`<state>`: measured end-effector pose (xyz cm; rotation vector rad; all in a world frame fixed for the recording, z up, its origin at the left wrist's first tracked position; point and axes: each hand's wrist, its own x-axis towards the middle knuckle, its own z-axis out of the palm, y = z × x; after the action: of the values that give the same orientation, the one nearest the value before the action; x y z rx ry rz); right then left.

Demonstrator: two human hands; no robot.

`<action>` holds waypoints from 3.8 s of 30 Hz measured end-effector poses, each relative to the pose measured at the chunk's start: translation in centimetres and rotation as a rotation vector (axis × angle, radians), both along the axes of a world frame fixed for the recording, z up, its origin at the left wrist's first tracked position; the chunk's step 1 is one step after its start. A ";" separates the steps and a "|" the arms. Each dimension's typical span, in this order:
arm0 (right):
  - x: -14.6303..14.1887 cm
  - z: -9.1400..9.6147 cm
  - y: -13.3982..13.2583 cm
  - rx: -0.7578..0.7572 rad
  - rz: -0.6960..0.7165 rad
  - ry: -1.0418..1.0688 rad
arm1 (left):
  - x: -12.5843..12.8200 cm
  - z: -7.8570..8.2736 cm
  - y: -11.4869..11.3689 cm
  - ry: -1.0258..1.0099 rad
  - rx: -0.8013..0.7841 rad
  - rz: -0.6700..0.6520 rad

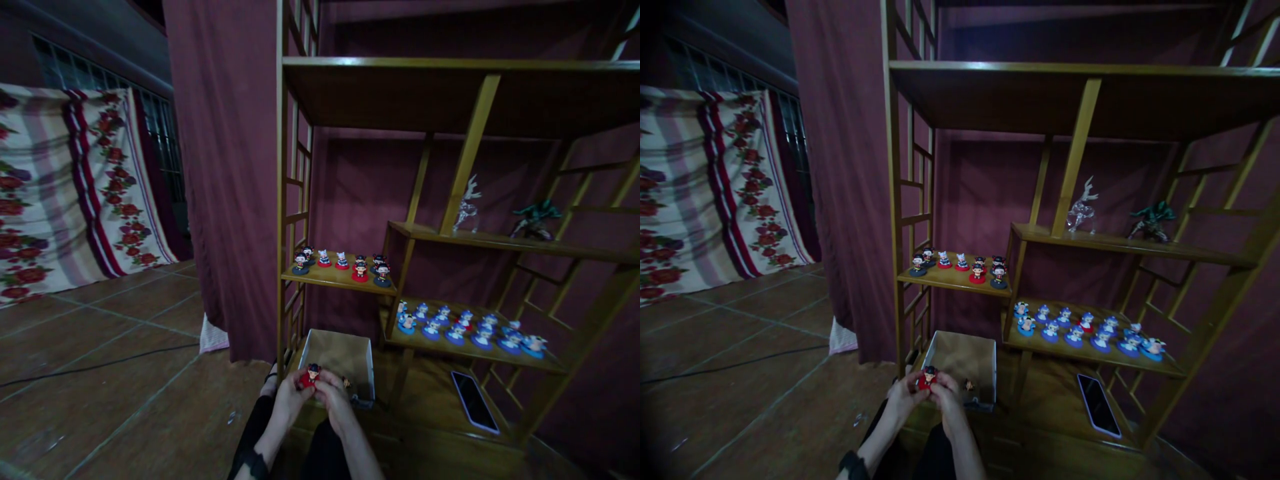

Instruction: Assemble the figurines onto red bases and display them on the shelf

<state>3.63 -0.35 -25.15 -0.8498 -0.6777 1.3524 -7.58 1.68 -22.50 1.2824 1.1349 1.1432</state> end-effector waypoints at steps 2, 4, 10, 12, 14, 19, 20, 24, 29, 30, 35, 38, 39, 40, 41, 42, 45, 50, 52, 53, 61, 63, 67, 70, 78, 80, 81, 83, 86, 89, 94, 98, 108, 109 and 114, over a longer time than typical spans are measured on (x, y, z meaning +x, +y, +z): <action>0.0 0.0 -0.1 0.002 0.008 0.000 | -0.1 -0.1 0.0 0.090 0.065 -0.004; 0.0 0.1 -0.1 0.008 0.022 -0.007 | -0.2 -0.2 0.2 0.163 0.132 -0.012; -0.2 0.3 -0.6 0.052 0.068 -0.075 | -0.9 -0.6 0.6 0.311 0.251 -0.055; -0.2 0.3 -0.7 0.069 0.055 -0.118 | -0.9 -0.5 0.5 0.363 0.288 -0.056; -0.2 0.1 -0.6 0.050 0.044 -0.129 | -0.9 -0.4 0.3 0.409 0.310 -0.057; 0.0 0.1 0.3 -0.040 -0.015 -0.095 | -0.4 -0.5 0.0 0.351 0.307 -0.051; 0.0 0.4 0.5 -0.024 -0.025 -0.113 | -0.2 -0.6 0.0 0.312 0.304 -0.046; 0.5 2.1 1.1 -0.012 -0.052 -0.221 | 0.1 0.0 0.5 0.114 0.204 -0.050; 1.5 6.5 0.6 0.029 0.011 -0.319 | 0.2 4.4 0.4 -0.137 0.063 -0.139; 1.6 7.7 0.4 0.064 0.029 -0.339 | 0.2 5.6 0.3 -0.172 0.068 -0.146; 1.9 13.8 -0.7 0.187 0.052 -0.353 | 0.2 11.6 -0.3 -0.267 0.113 -0.197; 2.0 16.8 -0.8 0.218 0.046 -0.323 | 0.2 14.4 -0.2 -0.289 0.172 -0.195; 2.0 17.7 -0.8 0.227 0.046 -0.315 | 0.2 15.2 -0.1 -0.285 0.190 -0.195; 2.1 18.4 -0.7 0.235 0.044 -0.310 | 0.3 15.9 0.0 -0.279 0.211 -0.199; 2.1 19.2 -0.6 0.244 0.035 -0.306 | 0.3 16.6 0.1 -0.273 0.236 -0.207; 2.2 19.8 -0.6 0.251 0.027 -0.304 | 0.3 17.1 0.3 -0.267 0.263 -0.215; 2.2 21.5 -0.5 0.280 0.024 -0.314 | 0.5 18.2 0.8 -0.202 0.375 -0.196; 1.6 23.4 -0.6 0.329 0.017 -0.377 | 0.2 18.5 0.8 0.083 0.638 -0.055; 1.2 23.7 -0.6 0.347 0.009 -0.383 | 0.0 18.4 0.5 0.195 0.734 0.001; 0.9 23.9 -0.5 0.351 0.001 -0.385 | 0.0 18.4 0.4 0.242 0.774 0.022; 0.4 24.7 -0.3 0.251 -0.022 -0.464 | -0.3 18.1 0.5 0.400 0.872 0.048; 0.4 24.7 0.0 0.258 -0.032 -0.471 | -0.3 18.2 0.5 0.384 0.863 0.039; 0.5 24.0 0.9 0.310 -0.082 -0.473 | -0.1 18.1 0.8 0.248 0.771 0.033; 0.4 23.1 1.5 0.327 -0.137 -0.507 | 0.3 17.9 1.1 0.048 0.659 -0.003; 0.5 20.4 0.8 0.278 -0.100 -0.446 | 0.0 16.0 1.3 -0.356 0.307 -0.115; 0.6 19.4 0.6 0.250 -0.063 -0.404 | -0.4 15.1 1.4 -0.362 0.243 -0.133; 0.6 18.8 0.5 0.236 -0.048 -0.386 | -0.6 14.6 1.4 -0.361 0.217 -0.134; 0.6 17.5 0.5 0.204 -0.025 -0.367 | -0.9 13.6 1.3 -0.365 0.168 -0.125; 0.5 15.1 0.9 0.172 -0.022 -0.398 | -1.2 12.0 1.3 -0.393 0.096 -0.113; 0.3 12.5 1.3 0.190 -0.029 -0.491 | -1.3 10.2 1.3 -0.417 0.026 -0.108; -0.2 8.0 1.7 0.235 -0.146 -0.689 | -1.4 6.0 1.6 -0.336 0.013 -0.085; -0.8 4.9 1.7 0.251 -0.247 -0.830 | -1.7 2.8 1.7 -0.149 0.162 -0.046; -1.1 0.0 1.5 0.228 -0.292 -0.937 | -2.9 0.7 1.2 0.513 0.633 -0.040; -1.1 -0.3 1.7 0.213 -0.295 -0.913 | -2.8 0.5 1.3 0.556 0.652 -0.057; -1.0 -1.5 2.5 0.198 -0.226 -0.573 | -2.9 0.1 1.5 0.771 0.717 -0.150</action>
<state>2.60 2.16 -26.67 -1.1256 -1.1005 0.8192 -10.52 3.14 -22.43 2.4662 1.1550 0.9879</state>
